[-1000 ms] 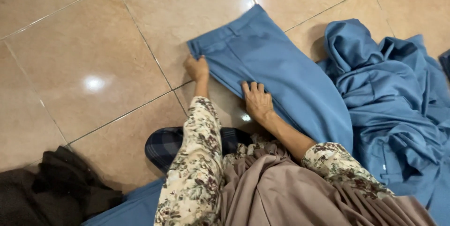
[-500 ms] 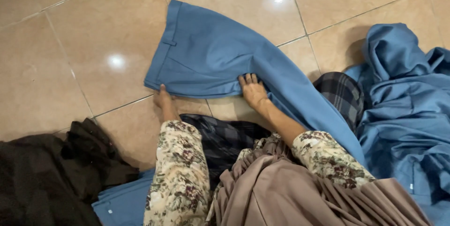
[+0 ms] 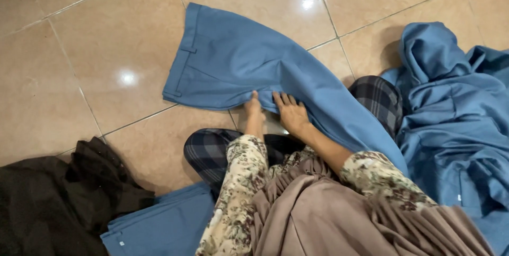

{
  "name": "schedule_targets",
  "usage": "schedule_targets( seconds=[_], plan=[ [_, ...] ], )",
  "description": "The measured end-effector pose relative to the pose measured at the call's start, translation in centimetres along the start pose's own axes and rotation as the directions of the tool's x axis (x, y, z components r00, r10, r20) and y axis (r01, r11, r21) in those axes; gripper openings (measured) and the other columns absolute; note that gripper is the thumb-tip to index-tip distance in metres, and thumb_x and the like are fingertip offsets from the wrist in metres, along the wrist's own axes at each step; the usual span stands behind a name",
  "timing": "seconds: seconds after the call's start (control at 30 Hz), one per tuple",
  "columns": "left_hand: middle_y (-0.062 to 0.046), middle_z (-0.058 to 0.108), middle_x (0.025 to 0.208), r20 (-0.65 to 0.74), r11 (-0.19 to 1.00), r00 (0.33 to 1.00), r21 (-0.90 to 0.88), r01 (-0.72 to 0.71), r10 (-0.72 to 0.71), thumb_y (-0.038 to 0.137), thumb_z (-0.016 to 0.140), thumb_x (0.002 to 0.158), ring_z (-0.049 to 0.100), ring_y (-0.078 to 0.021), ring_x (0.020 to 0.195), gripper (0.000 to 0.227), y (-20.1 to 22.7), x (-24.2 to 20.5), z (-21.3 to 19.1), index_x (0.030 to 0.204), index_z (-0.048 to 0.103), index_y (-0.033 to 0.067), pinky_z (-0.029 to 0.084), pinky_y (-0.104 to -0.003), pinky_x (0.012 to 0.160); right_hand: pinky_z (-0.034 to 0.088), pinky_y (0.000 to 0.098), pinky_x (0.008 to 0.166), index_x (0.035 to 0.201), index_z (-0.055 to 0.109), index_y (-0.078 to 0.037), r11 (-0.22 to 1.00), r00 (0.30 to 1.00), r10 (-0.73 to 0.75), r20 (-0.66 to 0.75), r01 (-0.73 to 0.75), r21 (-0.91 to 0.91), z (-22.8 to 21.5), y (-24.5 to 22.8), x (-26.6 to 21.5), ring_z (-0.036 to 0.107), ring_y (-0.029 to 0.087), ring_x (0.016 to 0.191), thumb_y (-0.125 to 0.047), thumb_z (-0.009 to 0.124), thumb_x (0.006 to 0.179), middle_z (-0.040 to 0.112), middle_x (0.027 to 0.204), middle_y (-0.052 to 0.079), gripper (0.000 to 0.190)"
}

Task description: The person folds several pairs of blue pants while sitting on the floor, smoothing the fabric and aligning the legs before placing them onto a pile of other garments.

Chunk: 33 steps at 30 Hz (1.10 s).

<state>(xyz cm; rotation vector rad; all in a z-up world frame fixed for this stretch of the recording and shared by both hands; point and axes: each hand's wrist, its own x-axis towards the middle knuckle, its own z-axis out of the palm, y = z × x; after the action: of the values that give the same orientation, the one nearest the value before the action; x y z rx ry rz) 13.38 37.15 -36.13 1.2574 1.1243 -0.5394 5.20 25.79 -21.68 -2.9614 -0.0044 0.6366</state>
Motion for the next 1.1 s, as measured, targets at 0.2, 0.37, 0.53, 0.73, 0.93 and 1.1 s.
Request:
schedule_targets(
  seconds=[0.2, 0.37, 0.53, 0.73, 0.93, 1.1],
  plan=[
    [-0.036, 0.044, 0.148, -0.062, 0.993, 0.993, -0.063, -0.102, 0.098, 0.047, 0.066, 0.097, 0.043, -0.0501, 0.138, 0.078, 5.1, 2.4, -1.2, 0.146, 0.043, -0.0103, 0.037, -0.069, 0.11, 0.026, 0.0509, 0.12, 0.162, 0.028, -0.011, 0.966, 0.98, -0.095, -0.174, 0.048, -0.255, -0.9, 0.5, -7.0, 0.038, 0.03, 0.149, -0.034, 0.063, 0.091, 0.041, 0.16, 0.019, 0.082],
    [-0.036, 0.042, 0.149, -0.127, 0.975, 0.984, -0.167, -0.145, 0.125, 0.045, 0.069, 0.097, 0.042, -0.0495, 0.139, 0.079, 9.8, 3.0, -3.7, 0.146, 0.043, -0.0105, 0.037, -0.07, 0.108, 0.03, 0.0466, 0.12, 0.163, 0.025, -0.011, 0.967, 0.96, -0.158, -0.233, 0.102, -0.232, -0.8, 1.1, -2.2, 0.035, 0.029, 0.151, -0.022, 0.057, 0.092, 0.037, 0.163, 0.018, 0.079],
    [-0.036, 0.043, 0.147, -0.249, 0.939, 0.963, -0.293, -0.177, 0.104, 0.048, 0.073, 0.095, 0.043, -0.0509, 0.139, 0.084, 13.9, 6.4, -11.7, 0.146, 0.039, -0.01, 0.038, -0.072, 0.105, 0.032, 0.0454, 0.119, 0.161, 0.03, -0.01, 0.949, 0.896, -0.297, -0.33, 0.237, -0.209, 0.5, -0.9, 3.8, 0.037, 0.028, 0.151, -0.015, 0.055, 0.09, 0.042, 0.16, 0.017, 0.076],
    [-0.03, 0.045, 0.148, -0.387, 0.903, 0.915, -0.344, -0.257, 0.113, 0.05, 0.068, 0.098, 0.045, -0.0464, 0.139, 0.079, 18.5, 9.8, -22.2, 0.146, 0.04, -0.0057, 0.043, -0.068, 0.104, 0.033, 0.0498, 0.118, 0.159, 0.035, -0.011, 0.894, 0.809, -0.445, -0.385, 0.374, -0.248, 1.9, -3.7, 4.6, 0.043, 0.032, 0.145, -0.013, 0.053, 0.09, 0.051, 0.152, 0.018, 0.072],
    [-0.033, 0.028, 0.157, -0.35, 0.838, 0.937, -0.512, -0.188, -0.003, 0.04, 0.065, 0.1, 0.03, -0.0553, 0.144, 0.078, 13.2, 11.8, -25.1, 0.155, 0.024, 0.0021, 0.027, -0.085, 0.102, 0.034, 0.0562, 0.116, 0.161, 0.031, -0.016, 0.903, 0.848, -0.427, -0.314, 0.378, -0.206, 3.2, -3.4, 3.7, 0.039, 0.034, 0.149, -0.011, 0.049, 0.094, 0.044, 0.159, 0.016, 0.069],
    [-0.03, 0.016, 0.164, -0.103, 0.854, 0.994, -0.52, -0.017, -0.043, 0.039, 0.079, 0.089, 0.025, -0.0478, 0.15, 0.101, 15.2, -4.4, -18.0, 0.161, 0.016, 0.0054, 0.024, -0.074, 0.112, 0.037, 0.0558, 0.114, 0.161, 0.032, -0.02, 0.908, 0.868, -0.418, -0.268, 0.388, -0.161, 4.2, -2.5, 5.5, 0.039, 0.032, 0.149, -0.011, 0.048, 0.096, 0.044, 0.159, 0.012, 0.068]
  ],
)
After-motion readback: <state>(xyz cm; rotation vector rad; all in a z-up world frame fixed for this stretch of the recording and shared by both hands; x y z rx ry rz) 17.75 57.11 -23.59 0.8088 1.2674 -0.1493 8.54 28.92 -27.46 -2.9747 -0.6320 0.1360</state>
